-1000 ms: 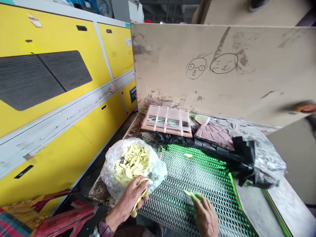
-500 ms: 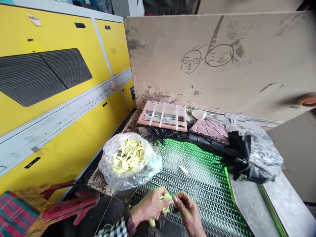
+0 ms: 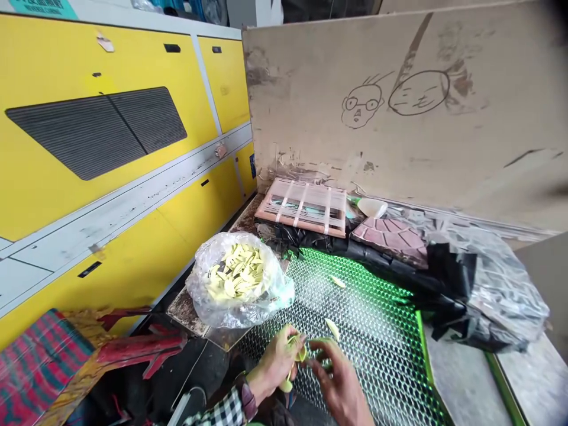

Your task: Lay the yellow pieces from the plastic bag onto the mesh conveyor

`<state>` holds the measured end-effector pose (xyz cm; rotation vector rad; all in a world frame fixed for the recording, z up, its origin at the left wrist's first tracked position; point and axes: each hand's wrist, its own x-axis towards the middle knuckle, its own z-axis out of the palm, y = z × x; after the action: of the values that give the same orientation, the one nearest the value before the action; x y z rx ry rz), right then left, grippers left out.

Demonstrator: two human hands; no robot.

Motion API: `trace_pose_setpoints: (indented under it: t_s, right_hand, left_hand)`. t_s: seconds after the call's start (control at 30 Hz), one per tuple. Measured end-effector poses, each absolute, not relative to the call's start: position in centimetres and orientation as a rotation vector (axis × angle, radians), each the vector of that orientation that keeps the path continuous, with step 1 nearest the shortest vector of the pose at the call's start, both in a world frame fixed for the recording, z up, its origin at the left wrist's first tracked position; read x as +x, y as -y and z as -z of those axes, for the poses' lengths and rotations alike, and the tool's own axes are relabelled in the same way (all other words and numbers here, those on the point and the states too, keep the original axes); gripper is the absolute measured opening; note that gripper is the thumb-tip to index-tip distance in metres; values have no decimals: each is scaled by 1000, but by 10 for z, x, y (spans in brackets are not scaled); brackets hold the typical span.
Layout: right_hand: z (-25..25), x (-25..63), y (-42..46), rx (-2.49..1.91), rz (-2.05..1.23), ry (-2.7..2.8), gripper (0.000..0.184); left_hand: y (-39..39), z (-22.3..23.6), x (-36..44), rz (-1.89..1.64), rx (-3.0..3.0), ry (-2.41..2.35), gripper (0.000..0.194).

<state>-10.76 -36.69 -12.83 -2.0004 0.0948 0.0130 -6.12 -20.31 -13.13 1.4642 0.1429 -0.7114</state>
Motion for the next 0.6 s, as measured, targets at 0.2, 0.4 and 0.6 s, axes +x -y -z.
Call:
trace_pose_setpoints:
  t_s: [0.2, 0.4, 0.6]
  right_hand:
    - [123, -115, 367, -1893, -50, -185, 44]
    - [139, -111, 375, -1801, 44, -267, 42]
    - [145, -92, 354, -1899, 63, 116, 30]
  left_hand:
    - [211, 131, -60, 714, 1422, -202, 57]
    - [208, 146, -54, 614, 1398, -388, 63]
    - [214, 147, -56, 607, 1376, -396, 64]
